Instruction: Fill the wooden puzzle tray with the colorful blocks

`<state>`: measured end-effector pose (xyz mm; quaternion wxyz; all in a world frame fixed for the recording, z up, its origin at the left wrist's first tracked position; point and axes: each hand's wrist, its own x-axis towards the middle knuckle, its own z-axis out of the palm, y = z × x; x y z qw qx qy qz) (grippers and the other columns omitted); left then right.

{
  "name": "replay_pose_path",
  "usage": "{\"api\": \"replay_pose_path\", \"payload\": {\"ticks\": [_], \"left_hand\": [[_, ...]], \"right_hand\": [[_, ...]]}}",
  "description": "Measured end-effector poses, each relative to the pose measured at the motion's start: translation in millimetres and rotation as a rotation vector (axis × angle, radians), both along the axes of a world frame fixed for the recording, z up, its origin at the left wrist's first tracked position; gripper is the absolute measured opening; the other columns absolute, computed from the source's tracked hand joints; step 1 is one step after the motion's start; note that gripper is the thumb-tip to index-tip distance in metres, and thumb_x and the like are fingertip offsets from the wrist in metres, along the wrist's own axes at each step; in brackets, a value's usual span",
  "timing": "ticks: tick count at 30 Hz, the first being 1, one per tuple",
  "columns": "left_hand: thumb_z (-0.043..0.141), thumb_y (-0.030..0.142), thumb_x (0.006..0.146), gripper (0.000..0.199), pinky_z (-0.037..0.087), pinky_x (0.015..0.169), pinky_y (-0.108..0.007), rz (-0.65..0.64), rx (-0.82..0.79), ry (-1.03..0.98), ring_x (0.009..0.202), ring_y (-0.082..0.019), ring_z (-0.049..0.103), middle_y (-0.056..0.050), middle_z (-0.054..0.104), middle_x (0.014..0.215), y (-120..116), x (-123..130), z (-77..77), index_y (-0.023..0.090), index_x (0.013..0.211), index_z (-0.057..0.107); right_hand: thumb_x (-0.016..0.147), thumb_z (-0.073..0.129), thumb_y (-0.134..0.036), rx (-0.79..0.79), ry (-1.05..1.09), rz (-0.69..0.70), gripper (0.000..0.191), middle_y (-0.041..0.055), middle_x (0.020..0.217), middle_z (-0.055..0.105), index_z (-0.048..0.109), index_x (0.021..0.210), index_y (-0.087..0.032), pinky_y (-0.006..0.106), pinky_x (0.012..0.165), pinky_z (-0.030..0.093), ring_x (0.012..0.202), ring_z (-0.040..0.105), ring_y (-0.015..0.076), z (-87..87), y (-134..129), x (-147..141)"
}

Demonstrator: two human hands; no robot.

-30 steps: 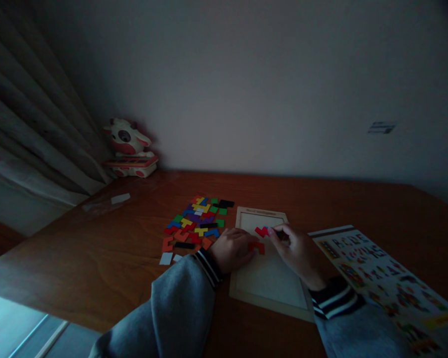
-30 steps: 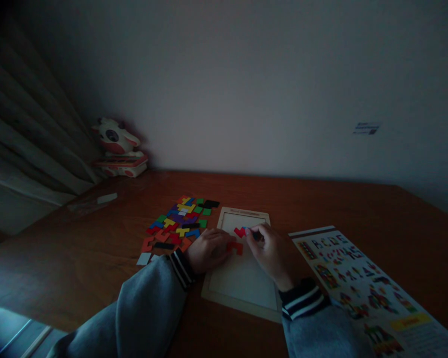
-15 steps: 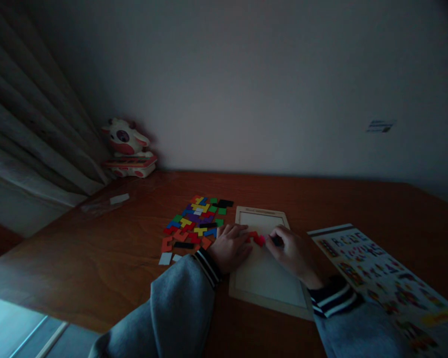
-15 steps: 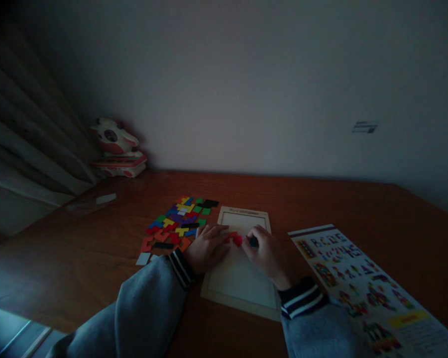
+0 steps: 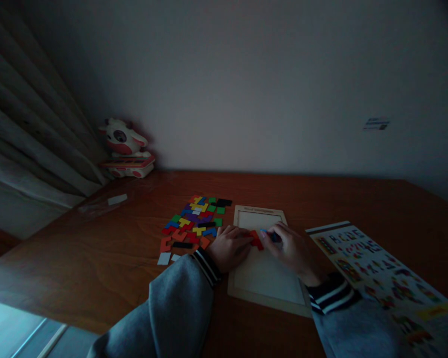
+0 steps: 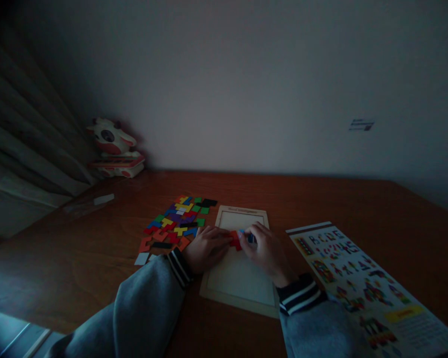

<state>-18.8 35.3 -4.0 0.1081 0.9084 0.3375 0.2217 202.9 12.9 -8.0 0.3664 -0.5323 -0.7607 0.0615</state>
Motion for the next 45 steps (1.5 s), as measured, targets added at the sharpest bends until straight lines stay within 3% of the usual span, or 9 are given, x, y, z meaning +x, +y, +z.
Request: {"api": "replay_pose_path", "payload": {"ticks": [4,8,12,18,22,26,31,38,45], "left_hand": [[0.054,0.027,0.094,0.027,0.042,0.095,-0.046,-0.019,-0.002,-0.017,0.112,-0.026,0.059,-0.006,0.066,0.126,2,0,-1.7,0.026,0.117,0.068],[0.057,0.024,0.092,0.028,0.042,0.097,-0.043,-0.045,-0.014,-0.064,0.113,-0.024,0.06,-0.005,0.068,0.124,4,0,-4.6,0.023,0.119,0.066],[0.062,0.023,0.089,0.032,0.041,0.098,-0.042,-0.064,-0.032,-0.105,0.114,-0.024,0.061,-0.005,0.068,0.125,7,0,-7.6,0.023,0.12,0.064],[0.064,0.027,0.09,0.031,0.041,0.098,-0.041,-0.057,-0.032,-0.126,0.112,-0.023,0.063,-0.004,0.069,0.122,8,-1,-10.5,0.025,0.12,0.064],[0.065,0.028,0.089,0.029,0.042,0.096,-0.04,-0.041,-0.023,-0.141,0.107,-0.023,0.064,-0.005,0.071,0.116,6,0,-7.1,0.024,0.117,0.064],[0.064,0.025,0.089,0.02,0.047,0.089,-0.038,0.089,-0.021,-0.234,0.099,-0.023,0.065,-0.007,0.071,0.106,5,0,-2.2,0.02,0.108,0.064],[0.067,0.025,0.087,0.042,0.05,0.087,-0.036,0.108,-0.019,-0.388,0.096,-0.02,0.065,-0.005,0.07,0.108,6,0,-1.3,0.021,0.126,0.053],[0.062,0.025,0.093,0.011,0.05,0.078,-0.033,-0.017,0.069,-0.336,0.082,-0.019,0.066,-0.004,0.073,0.09,5,0,-0.3,0.02,0.099,0.07],[0.061,0.025,0.091,0.009,0.052,0.076,-0.033,0.127,0.063,-0.411,0.083,-0.02,0.065,-0.006,0.07,0.084,3,1,6.0,0.018,0.092,0.066]], "right_hand": [[0.092,0.054,-0.033,-0.026,0.043,0.092,0.018,0.0052,0.101,0.065,0.062,0.104,-0.023,0.031,0.08,0.051,0.089,0.063,0.0186,-1.4,1,2],[0.085,0.062,-0.03,-0.069,-0.025,0.24,0.042,0.0079,0.121,0.061,0.056,0.126,-0.024,0.038,0.099,0.049,0.114,0.058,0.0228,-0.1,-1,0],[0.084,0.064,-0.031,-0.121,-0.055,0.295,0.052,0.009,0.128,0.057,0.051,0.134,-0.025,0.04,0.104,0.047,0.119,0.056,0.0234,1.4,-4,-2],[0.084,0.067,-0.032,-0.111,-0.046,0.282,0.051,0.0091,0.126,0.059,0.053,0.133,-0.025,0.042,0.102,0.049,0.118,0.058,0.0242,-0.4,-4,-3],[0.093,0.054,-0.026,-0.028,0.034,0.246,0.03,0.0075,0.116,0.064,0.058,0.122,-0.026,0.04,0.096,0.052,0.11,0.061,0.022,-2.9,1,-2],[0.095,0.048,-0.021,0.038,0.144,0.225,0.02,0.0061,0.106,0.067,0.06,0.11,-0.026,0.037,0.087,0.055,0.099,0.065,0.02,-7.3,5,-2],[0.089,0.058,-0.025,-0.034,0.241,0.176,0.015,0.002,0.089,0.069,0.056,0.105,-0.025,0.03,0.071,0.057,0.076,0.068,0.0162,-12.3,4,-5],[0.091,0.059,-0.026,-0.028,0.202,0.239,0.014,0.0036,0.096,0.07,0.06,0.105,-0.026,0.033,0.078,0.056,0.086,0.067,0.0179,-9.4,1,-6],[0.084,0.07,-0.037,-0.083,0.082,0.234,0.045,0.0078,0.121,0.065,0.055,0.126,-0.027,0.043,0.097,0.051,0.112,0.062,0.0232,-10.3,1,-4]]}}
